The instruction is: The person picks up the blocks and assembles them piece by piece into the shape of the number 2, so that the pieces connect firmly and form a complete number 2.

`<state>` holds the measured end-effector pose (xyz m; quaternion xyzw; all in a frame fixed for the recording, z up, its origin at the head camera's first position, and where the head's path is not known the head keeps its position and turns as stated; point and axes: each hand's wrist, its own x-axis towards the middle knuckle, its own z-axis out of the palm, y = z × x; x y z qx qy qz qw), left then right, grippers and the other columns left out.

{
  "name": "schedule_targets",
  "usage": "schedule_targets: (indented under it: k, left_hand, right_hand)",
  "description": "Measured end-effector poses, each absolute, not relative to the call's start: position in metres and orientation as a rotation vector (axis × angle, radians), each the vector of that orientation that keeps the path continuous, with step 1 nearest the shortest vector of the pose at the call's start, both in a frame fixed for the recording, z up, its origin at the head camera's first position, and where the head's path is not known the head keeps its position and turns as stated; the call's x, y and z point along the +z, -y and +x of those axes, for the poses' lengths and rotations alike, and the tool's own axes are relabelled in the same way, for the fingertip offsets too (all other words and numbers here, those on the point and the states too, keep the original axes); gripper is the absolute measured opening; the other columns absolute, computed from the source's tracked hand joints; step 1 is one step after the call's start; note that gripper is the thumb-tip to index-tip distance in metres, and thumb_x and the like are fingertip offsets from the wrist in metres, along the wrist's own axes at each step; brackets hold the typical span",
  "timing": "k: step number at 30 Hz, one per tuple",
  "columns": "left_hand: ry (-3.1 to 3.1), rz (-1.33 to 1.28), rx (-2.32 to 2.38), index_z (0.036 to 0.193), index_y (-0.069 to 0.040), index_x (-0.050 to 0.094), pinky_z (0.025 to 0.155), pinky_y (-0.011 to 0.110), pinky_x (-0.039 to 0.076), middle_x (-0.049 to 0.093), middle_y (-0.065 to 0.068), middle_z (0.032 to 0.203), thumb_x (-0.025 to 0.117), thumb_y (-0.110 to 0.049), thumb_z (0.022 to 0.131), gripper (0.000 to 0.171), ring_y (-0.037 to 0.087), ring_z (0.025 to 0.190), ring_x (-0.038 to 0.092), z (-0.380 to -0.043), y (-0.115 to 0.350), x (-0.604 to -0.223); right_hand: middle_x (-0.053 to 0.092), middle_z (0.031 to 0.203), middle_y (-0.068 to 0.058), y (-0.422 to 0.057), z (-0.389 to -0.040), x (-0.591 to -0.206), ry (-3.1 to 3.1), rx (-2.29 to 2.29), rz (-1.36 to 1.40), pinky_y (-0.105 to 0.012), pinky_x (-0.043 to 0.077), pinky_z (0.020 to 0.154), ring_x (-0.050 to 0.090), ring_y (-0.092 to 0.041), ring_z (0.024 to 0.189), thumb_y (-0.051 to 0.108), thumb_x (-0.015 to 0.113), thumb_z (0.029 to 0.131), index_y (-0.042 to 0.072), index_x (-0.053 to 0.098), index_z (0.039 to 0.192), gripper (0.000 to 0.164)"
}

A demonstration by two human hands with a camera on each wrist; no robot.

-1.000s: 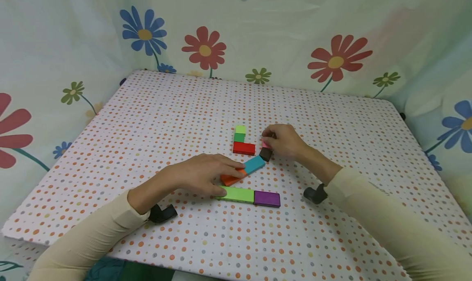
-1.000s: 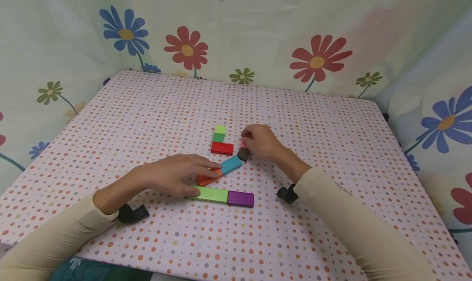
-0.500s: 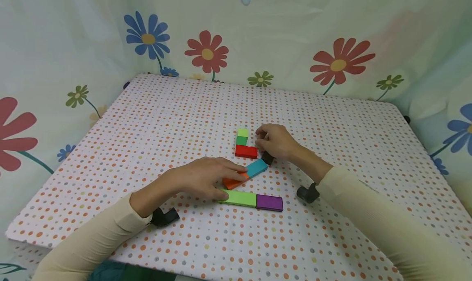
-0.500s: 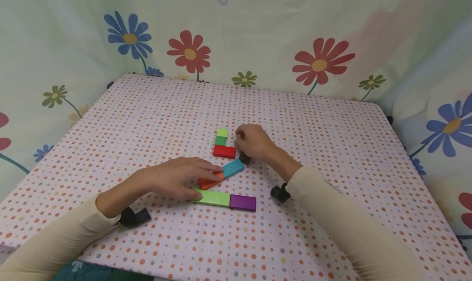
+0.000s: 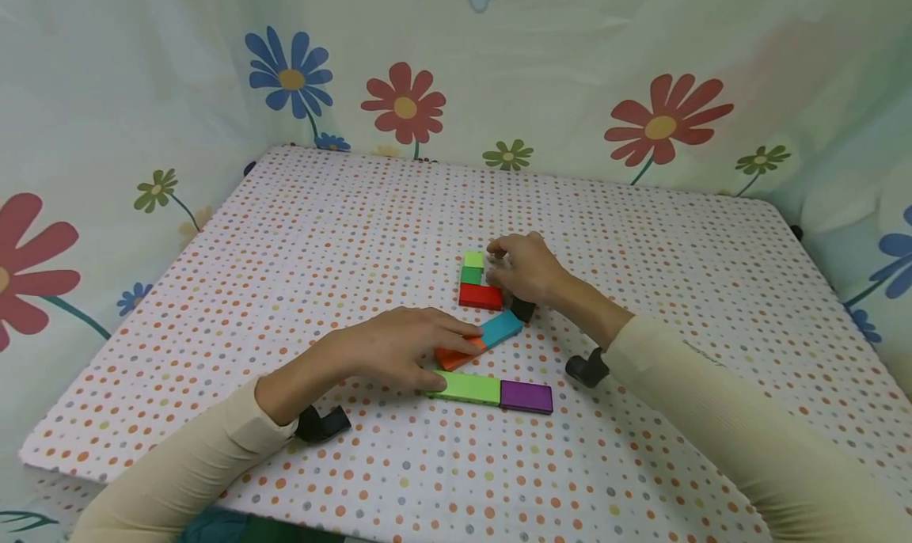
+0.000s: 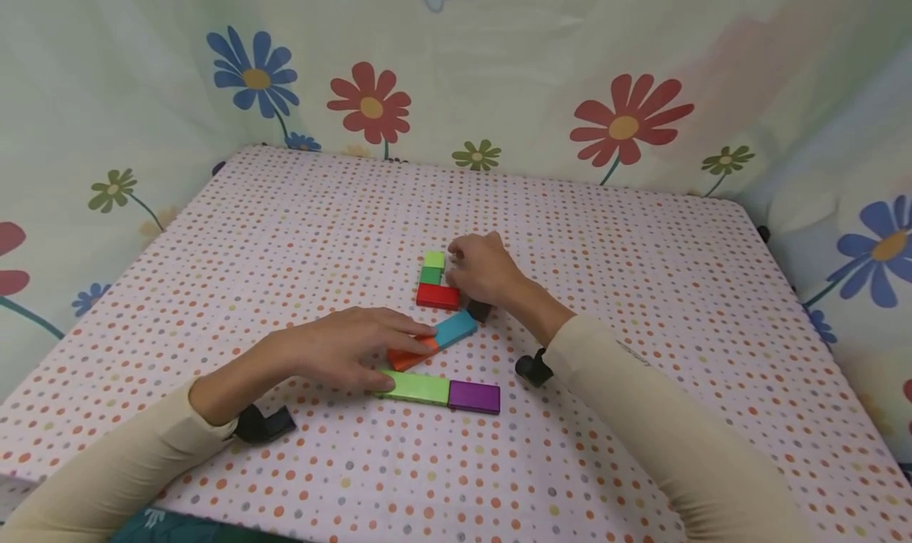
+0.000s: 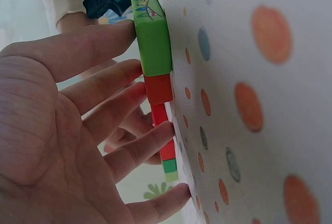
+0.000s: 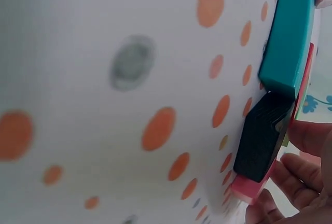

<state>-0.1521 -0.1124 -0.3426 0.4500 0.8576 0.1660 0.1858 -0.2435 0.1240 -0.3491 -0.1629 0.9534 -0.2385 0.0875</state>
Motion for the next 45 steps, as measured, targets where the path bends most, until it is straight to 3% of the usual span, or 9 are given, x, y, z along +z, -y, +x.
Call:
schedule_targets:
  k: [6,16,27,35,45]
  left_hand:
    - [-2.417,1.276,0.47,0.148,-0.028,0.056,0.119,0.044,0.031,0.041,-0.012,0.159,0.073,-0.023,0.091,0.06,0.013,0.148,0.033,-0.152,0.113,-0.343]
    - [-2.415,1.273,0.468,0.148,-0.028,0.055,0.119,0.043,0.03,0.041,-0.012,0.159,0.074,-0.023,0.09,0.061,0.012,0.148,0.033,-0.153,0.113,-0.344]
    - [-2.425,1.261,0.459,0.148,-0.03,0.055,0.119,0.043,0.03,0.04,-0.013,0.159,0.073,-0.023,0.09,0.061,0.011,0.149,0.032,-0.153,0.113,-0.345]
    - [-2.425,1.253,0.454,0.148,-0.03,0.054,0.119,0.044,0.03,0.04,-0.014,0.159,0.073,-0.024,0.091,0.061,0.011,0.149,0.031,-0.153,0.112,-0.345]
    - [-2.425,1.27,0.456,0.148,-0.029,0.055,0.119,0.044,0.03,0.04,-0.013,0.159,0.073,-0.023,0.091,0.061,0.011,0.148,0.032,-0.153,0.113,-0.345]
  right_hand:
    - [0.064,0.134,-0.014,-0.118,-0.249,-0.348,-2.83,-0.711,-0.5,-0.049,0.047,0.098,0.043,-0.034,0.127,0.015,0.068,0.092,0.004,0.06,0.139,0.048]
    - [0.059,0.135,-0.017,-0.115,-0.256,-0.35,-2.773,-0.706,-0.564,-0.043,0.052,0.089,0.04,-0.032,0.122,0.008,0.065,0.093,0.006,0.061,0.14,0.047]
    - [0.064,0.131,-0.016,-0.112,-0.259,-0.35,-2.785,-0.696,-0.582,-0.045,0.051,0.094,0.043,-0.034,0.127,0.003,0.065,0.091,0.003,0.065,0.134,0.043]
    - [0.062,0.136,-0.019,-0.115,-0.259,-0.353,-2.768,-0.77,-0.614,-0.046,0.049,0.1,0.054,-0.031,0.118,0.001,0.063,0.093,-0.002,0.062,0.135,0.042]
    - [0.062,0.135,-0.018,-0.121,-0.256,-0.35,-2.792,-0.758,-0.594,-0.047,0.049,0.1,0.057,-0.03,0.116,0.0,0.064,0.094,-0.001,0.062,0.135,0.041]
